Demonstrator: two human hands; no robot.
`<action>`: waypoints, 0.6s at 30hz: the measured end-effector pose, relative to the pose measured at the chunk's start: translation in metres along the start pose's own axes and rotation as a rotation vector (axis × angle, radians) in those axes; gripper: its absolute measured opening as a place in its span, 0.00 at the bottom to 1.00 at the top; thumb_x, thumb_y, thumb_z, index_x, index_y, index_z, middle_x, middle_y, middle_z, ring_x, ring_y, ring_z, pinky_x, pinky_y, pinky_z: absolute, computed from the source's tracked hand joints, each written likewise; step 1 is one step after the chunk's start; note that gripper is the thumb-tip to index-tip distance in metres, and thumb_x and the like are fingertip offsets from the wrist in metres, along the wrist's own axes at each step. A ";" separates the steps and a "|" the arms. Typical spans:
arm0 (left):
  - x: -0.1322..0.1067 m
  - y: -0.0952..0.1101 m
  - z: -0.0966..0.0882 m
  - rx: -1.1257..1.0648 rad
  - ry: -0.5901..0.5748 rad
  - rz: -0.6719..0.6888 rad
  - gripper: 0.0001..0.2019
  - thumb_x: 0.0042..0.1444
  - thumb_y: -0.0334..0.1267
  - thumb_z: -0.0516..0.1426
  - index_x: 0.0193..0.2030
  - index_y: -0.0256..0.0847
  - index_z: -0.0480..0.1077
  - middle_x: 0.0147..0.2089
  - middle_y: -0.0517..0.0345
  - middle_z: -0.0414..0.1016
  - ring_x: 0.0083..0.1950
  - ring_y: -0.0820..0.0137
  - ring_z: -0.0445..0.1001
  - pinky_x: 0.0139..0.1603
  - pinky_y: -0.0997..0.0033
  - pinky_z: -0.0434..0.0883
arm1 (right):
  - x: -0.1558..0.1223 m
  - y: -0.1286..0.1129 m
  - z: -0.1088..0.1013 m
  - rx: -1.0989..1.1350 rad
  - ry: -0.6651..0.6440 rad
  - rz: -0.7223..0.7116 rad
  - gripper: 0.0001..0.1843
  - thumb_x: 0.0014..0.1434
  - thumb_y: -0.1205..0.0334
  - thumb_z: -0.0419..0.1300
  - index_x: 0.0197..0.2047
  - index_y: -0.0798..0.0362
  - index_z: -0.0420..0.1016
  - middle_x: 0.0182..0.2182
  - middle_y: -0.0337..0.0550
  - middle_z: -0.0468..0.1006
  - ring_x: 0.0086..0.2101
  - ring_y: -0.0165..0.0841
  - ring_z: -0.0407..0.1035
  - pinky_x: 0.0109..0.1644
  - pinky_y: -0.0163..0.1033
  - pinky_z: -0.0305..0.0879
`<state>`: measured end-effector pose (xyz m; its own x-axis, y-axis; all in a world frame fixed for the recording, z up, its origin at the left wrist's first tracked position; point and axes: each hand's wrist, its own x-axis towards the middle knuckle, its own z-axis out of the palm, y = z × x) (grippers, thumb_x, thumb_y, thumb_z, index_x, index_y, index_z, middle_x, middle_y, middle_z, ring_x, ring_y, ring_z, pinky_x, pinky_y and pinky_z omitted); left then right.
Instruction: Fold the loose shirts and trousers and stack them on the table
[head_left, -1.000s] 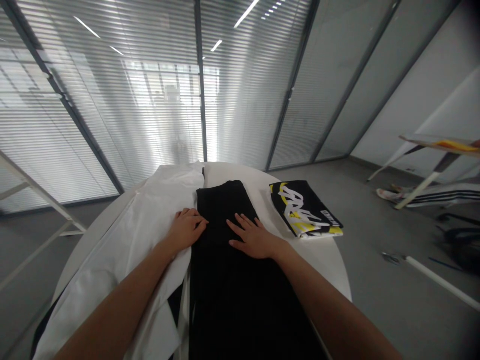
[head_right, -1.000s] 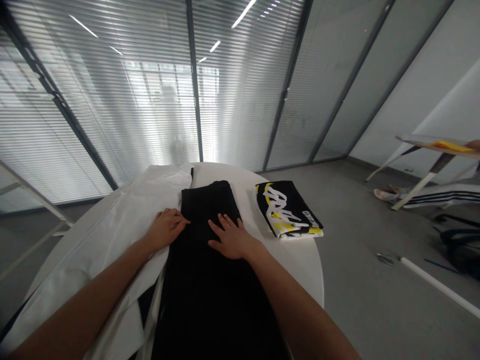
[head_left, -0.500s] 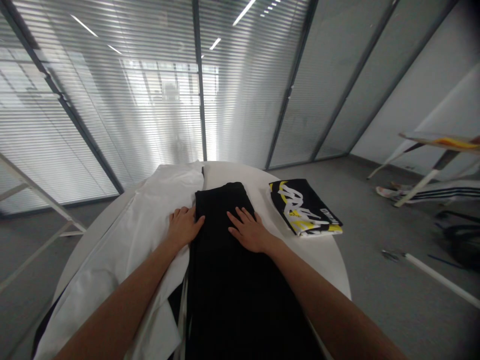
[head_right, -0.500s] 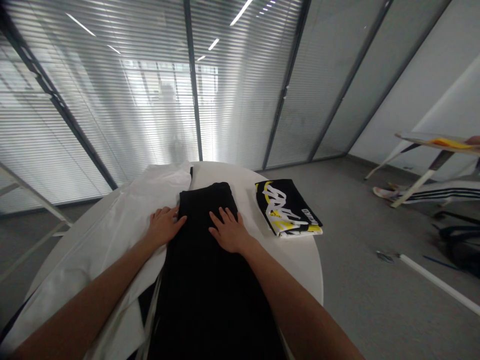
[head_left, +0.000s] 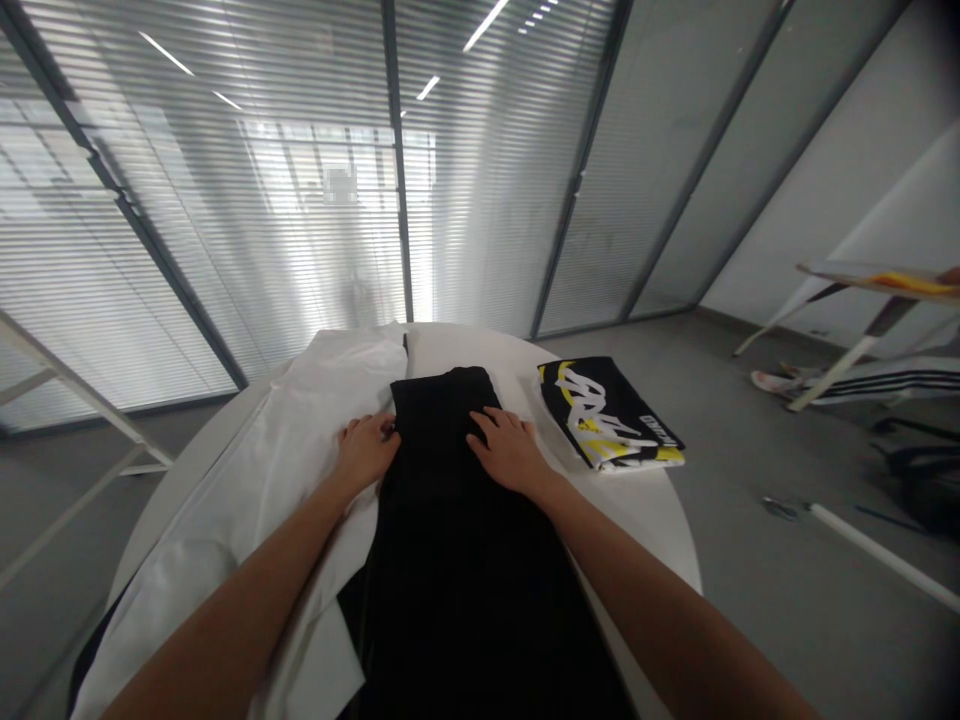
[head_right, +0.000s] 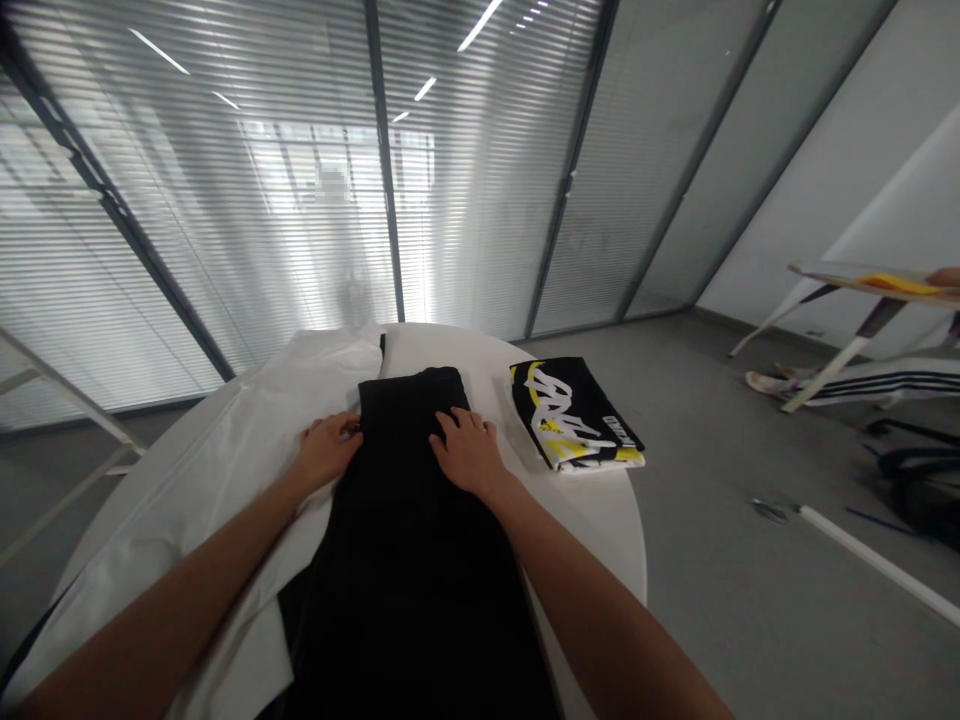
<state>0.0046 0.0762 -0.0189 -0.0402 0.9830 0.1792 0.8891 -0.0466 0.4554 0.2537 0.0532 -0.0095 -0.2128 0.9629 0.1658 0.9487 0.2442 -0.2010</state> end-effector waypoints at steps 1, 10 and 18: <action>0.000 0.000 0.000 -0.048 0.004 -0.001 0.15 0.52 0.41 0.54 0.46 0.47 0.73 0.45 0.52 0.78 0.52 0.54 0.70 0.56 0.52 0.58 | 0.002 0.001 0.002 -0.003 0.009 0.037 0.28 0.66 0.48 0.45 0.65 0.49 0.60 0.63 0.55 0.59 0.60 0.48 0.54 0.59 0.56 0.49; 0.006 -0.007 0.000 -0.531 0.004 -0.003 0.10 0.43 0.33 0.57 0.35 0.43 0.73 0.36 0.56 0.78 0.42 0.62 0.75 0.50 0.63 0.65 | 0.001 0.005 0.009 -0.031 -0.034 0.049 0.31 0.65 0.47 0.47 0.68 0.47 0.53 0.66 0.59 0.52 0.63 0.52 0.49 0.59 0.57 0.47; 0.004 0.004 -0.013 -0.879 -0.100 -0.176 0.09 0.45 0.41 0.58 0.31 0.38 0.72 0.28 0.59 0.74 0.30 0.70 0.71 0.34 0.71 0.65 | 0.004 0.005 -0.011 0.002 -0.003 0.023 0.18 0.61 0.53 0.53 0.51 0.48 0.73 0.48 0.50 0.73 0.50 0.45 0.64 0.53 0.50 0.56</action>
<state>0.0018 0.0779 -0.0051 -0.0669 0.9977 -0.0144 0.2027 0.0277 0.9788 0.2607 0.0569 0.0009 -0.1913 0.9687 0.1581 0.9529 0.2219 -0.2069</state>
